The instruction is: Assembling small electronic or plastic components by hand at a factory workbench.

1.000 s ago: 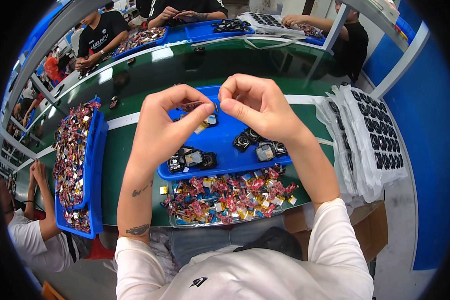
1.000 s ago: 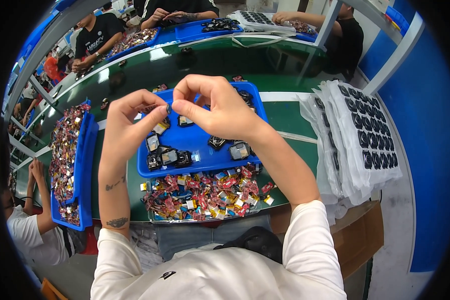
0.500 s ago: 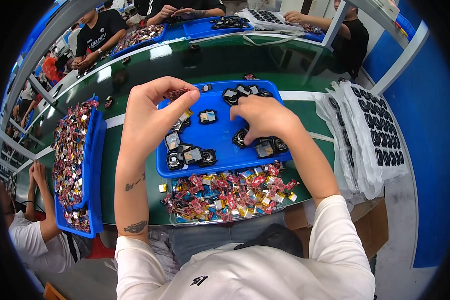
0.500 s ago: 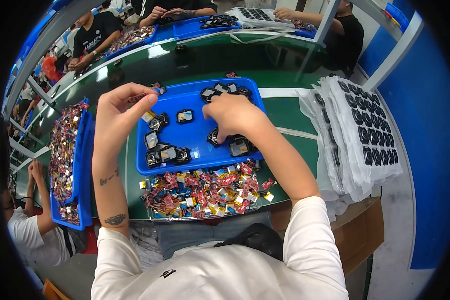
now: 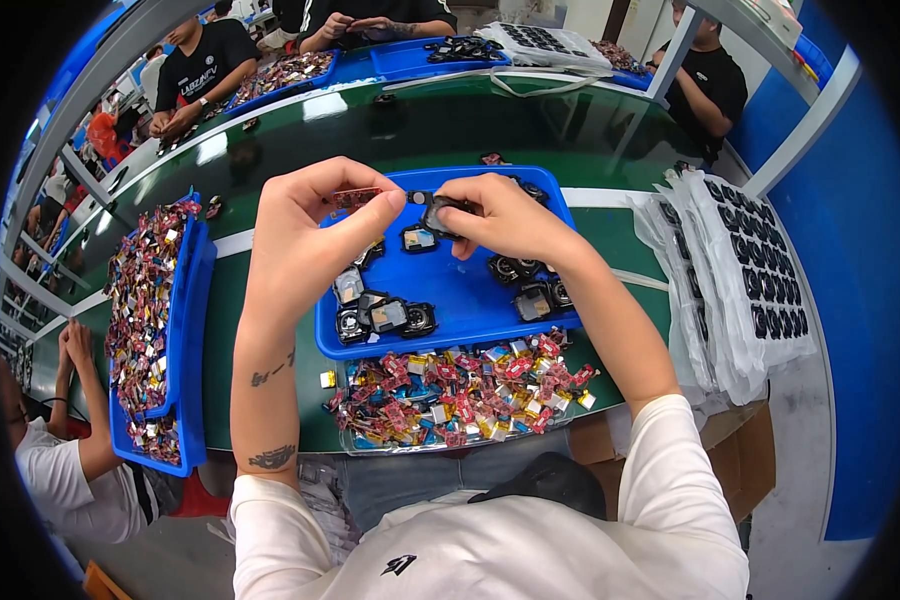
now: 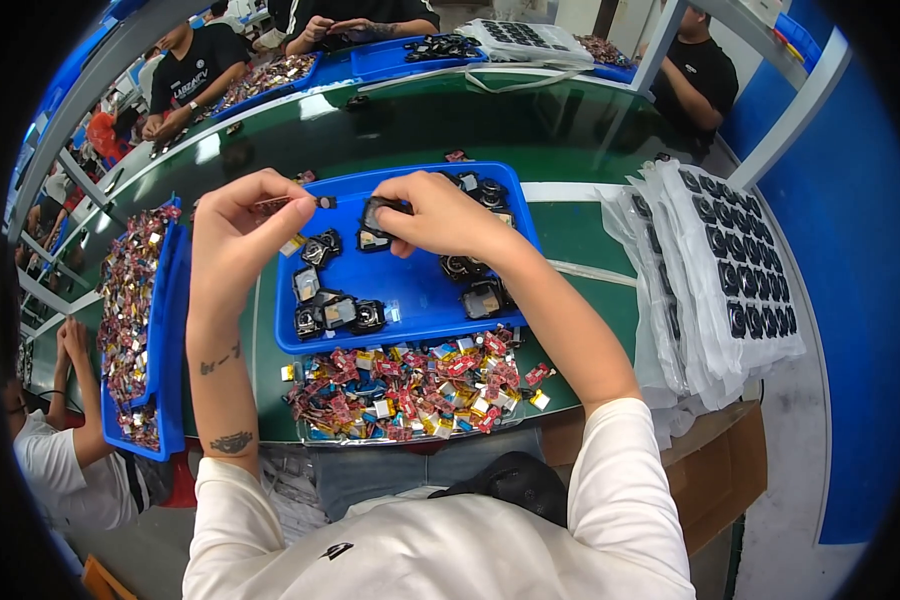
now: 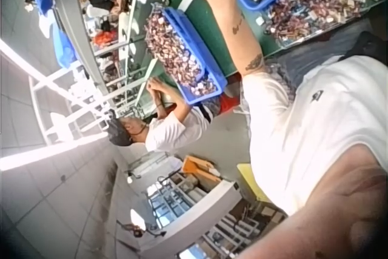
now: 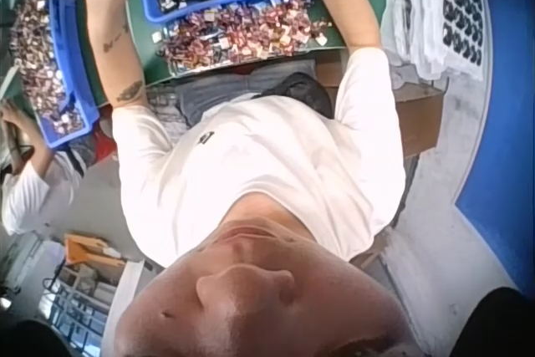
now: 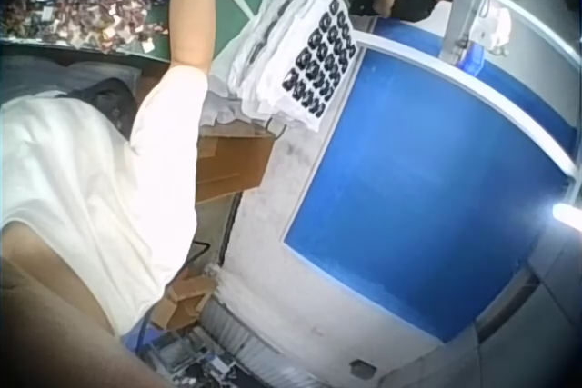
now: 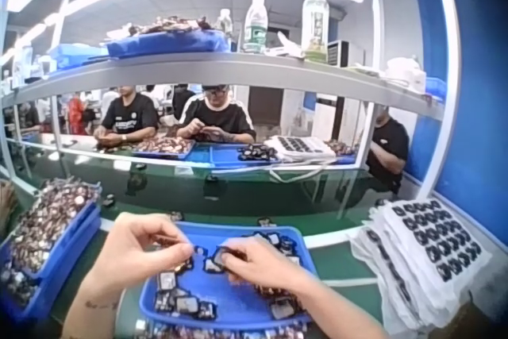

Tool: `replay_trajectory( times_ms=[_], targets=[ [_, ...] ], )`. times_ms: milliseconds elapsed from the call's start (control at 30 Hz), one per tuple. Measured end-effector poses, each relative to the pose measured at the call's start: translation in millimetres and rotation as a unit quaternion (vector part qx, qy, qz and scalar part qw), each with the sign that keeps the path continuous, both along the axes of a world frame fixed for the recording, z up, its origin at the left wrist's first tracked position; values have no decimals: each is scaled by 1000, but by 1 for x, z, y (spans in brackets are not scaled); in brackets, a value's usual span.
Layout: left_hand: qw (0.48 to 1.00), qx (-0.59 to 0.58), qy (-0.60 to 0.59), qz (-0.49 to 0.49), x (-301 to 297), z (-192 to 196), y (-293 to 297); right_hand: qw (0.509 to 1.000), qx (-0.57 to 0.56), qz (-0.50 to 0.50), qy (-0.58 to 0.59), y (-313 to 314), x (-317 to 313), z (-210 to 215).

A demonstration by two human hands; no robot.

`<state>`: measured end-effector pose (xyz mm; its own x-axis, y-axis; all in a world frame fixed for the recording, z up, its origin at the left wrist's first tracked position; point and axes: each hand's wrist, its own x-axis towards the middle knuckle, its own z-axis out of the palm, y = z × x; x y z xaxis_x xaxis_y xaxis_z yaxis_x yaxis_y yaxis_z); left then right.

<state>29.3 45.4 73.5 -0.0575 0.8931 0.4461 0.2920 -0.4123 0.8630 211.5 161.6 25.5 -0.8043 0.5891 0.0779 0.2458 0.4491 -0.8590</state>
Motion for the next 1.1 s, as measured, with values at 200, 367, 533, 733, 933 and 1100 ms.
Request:
replay_trajectory(
  times_ms=[200, 367, 533, 733, 933, 1100],
  targets=[
    [997, -41, 42, 41, 5, -5, 3, 984, -56, -20, 171, -23, 0, 21],
    [991, 6, 107, 81, 11, -10, 6, 979, -39, -10, 201, -35, 1, 26],
    [987, 21, 118, 103, 15, -11, 3, 978, -32, -13, 206, -39, 0, 25],
    [986, 23, 123, 110, 16, -10, 3, 978, -24, -7, 209, -41, 0, 23],
    [985, 23, 121, 121, 19, -10, 2, 979, -37, -20, 198, -43, -1, 24],
    [984, 50, 116, 129, 19, -12, 3, 974, -22, -37, 222, -44, -4, 19]
  ],
)
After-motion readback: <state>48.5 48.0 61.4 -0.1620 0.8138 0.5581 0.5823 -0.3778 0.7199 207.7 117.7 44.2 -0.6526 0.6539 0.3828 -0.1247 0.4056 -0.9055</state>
